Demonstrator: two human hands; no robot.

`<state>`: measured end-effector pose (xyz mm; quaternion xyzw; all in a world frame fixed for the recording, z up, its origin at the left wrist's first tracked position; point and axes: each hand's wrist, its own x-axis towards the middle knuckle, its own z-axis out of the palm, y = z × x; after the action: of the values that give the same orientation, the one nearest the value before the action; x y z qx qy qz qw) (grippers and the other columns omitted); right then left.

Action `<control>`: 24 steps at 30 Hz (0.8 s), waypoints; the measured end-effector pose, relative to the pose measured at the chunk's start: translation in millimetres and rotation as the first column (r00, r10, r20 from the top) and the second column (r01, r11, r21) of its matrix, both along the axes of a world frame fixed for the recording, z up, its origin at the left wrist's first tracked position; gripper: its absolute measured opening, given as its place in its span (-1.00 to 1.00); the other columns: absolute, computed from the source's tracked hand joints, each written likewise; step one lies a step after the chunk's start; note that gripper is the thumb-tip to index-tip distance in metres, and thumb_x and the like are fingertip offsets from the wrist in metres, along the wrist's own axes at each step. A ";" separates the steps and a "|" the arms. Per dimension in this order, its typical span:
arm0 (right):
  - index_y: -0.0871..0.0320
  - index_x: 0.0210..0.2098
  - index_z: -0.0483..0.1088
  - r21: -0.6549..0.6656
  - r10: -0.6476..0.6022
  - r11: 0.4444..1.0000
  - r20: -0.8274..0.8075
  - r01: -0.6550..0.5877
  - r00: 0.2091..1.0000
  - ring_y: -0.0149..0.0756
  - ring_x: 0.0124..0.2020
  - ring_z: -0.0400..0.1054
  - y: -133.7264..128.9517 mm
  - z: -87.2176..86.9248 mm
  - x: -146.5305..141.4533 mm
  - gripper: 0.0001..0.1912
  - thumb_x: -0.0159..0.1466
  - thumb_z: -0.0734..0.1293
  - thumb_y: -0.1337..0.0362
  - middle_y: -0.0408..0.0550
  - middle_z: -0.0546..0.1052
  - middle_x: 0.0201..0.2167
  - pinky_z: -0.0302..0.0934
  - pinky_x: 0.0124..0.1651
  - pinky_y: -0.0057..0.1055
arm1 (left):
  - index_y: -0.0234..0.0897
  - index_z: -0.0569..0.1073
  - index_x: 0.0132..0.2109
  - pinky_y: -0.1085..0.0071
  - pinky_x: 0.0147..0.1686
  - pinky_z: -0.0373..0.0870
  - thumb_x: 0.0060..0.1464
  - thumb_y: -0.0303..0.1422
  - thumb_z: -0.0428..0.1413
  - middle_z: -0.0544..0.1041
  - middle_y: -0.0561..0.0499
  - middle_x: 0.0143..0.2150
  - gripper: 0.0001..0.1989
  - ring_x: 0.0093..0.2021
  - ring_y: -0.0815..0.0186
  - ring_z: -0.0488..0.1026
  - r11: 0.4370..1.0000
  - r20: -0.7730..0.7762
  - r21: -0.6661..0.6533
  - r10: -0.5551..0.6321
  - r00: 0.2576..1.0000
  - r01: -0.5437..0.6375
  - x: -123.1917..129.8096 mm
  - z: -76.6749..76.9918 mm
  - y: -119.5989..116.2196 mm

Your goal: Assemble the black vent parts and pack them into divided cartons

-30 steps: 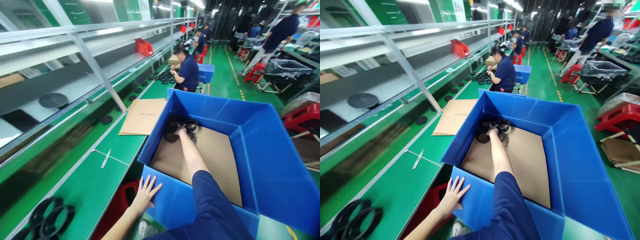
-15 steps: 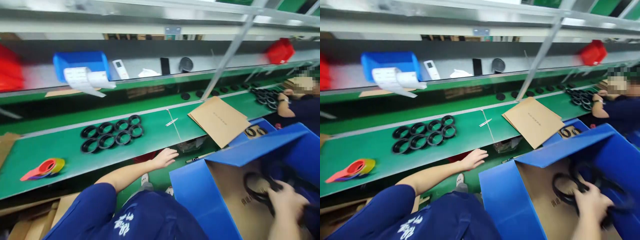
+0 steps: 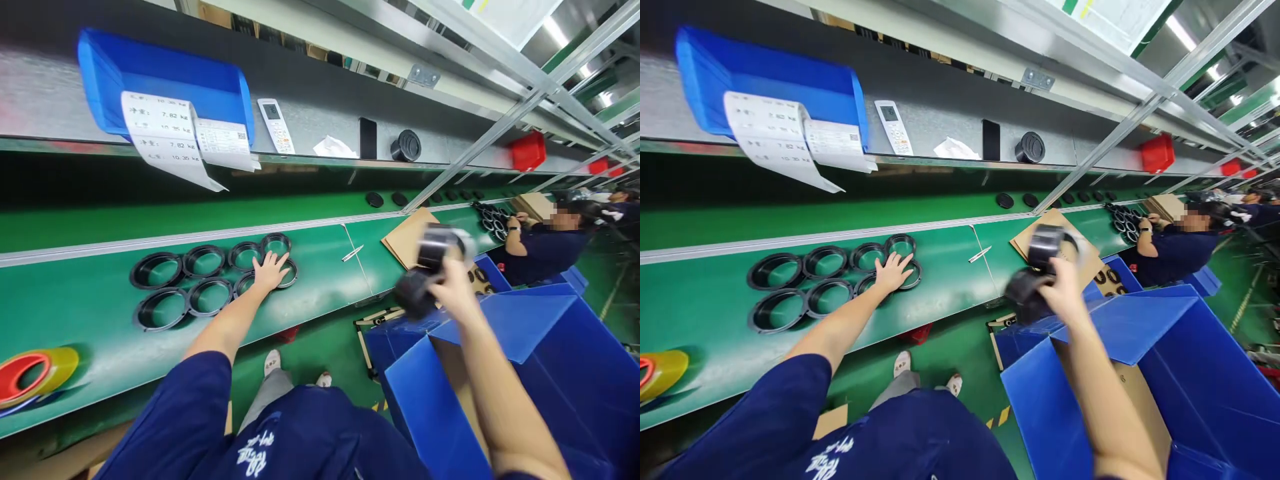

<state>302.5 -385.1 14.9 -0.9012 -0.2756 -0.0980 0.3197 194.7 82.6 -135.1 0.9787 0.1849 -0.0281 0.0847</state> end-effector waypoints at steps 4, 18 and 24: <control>0.08 0.11 0.40 -0.132 -0.021 0.991 -0.378 -0.031 0.926 -0.11 0.06 0.38 156.6 -45.5 5.1 -0.45 0.11 0.39 0.38 0.01 0.41 0.01 0.32 0.16 -0.21 | -0.04 0.12 0.49 -0.38 0.35 -0.44 0.39 -0.19 -0.06 0.18 -0.26 0.48 -0.41 0.52 0.01 -0.11 0.999 0.024 0.047 -0.023 0.999 0.022 -25.8 -6.1 16.4; -0.06 0.52 -0.06 -0.047 0.108 0.982 -0.649 -0.181 0.753 -0.08 0.18 0.39 295.9 -152.4 5.0 0.07 0.19 0.56 0.07 0.17 0.20 0.25 0.19 0.32 -0.17 | -0.32 0.22 0.46 -0.31 0.36 -0.02 0.41 -0.19 -0.12 0.28 -0.37 0.42 -0.42 0.48 -0.12 0.05 0.998 0.258 0.055 0.001 0.966 -0.016 -75.1 2.1 37.2; 0.06 0.53 -0.10 -0.073 0.162 0.968 -0.548 -0.239 0.821 0.04 0.39 0.18 277.4 -143.9 11.7 -0.15 0.39 0.37 0.15 0.31 -0.05 0.47 0.14 0.38 -0.05 | -0.31 0.28 0.42 -0.24 0.38 -0.03 0.39 -0.19 -0.09 0.30 -0.32 0.41 -0.44 0.47 -0.09 0.09 0.969 0.261 0.048 -0.247 0.933 0.243 -45.1 6.6 -19.5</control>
<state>314.2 -107.7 -129.0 -0.8782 -0.2744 0.2122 0.3294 149.6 63.0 -128.5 0.9896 0.0488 0.0943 0.0971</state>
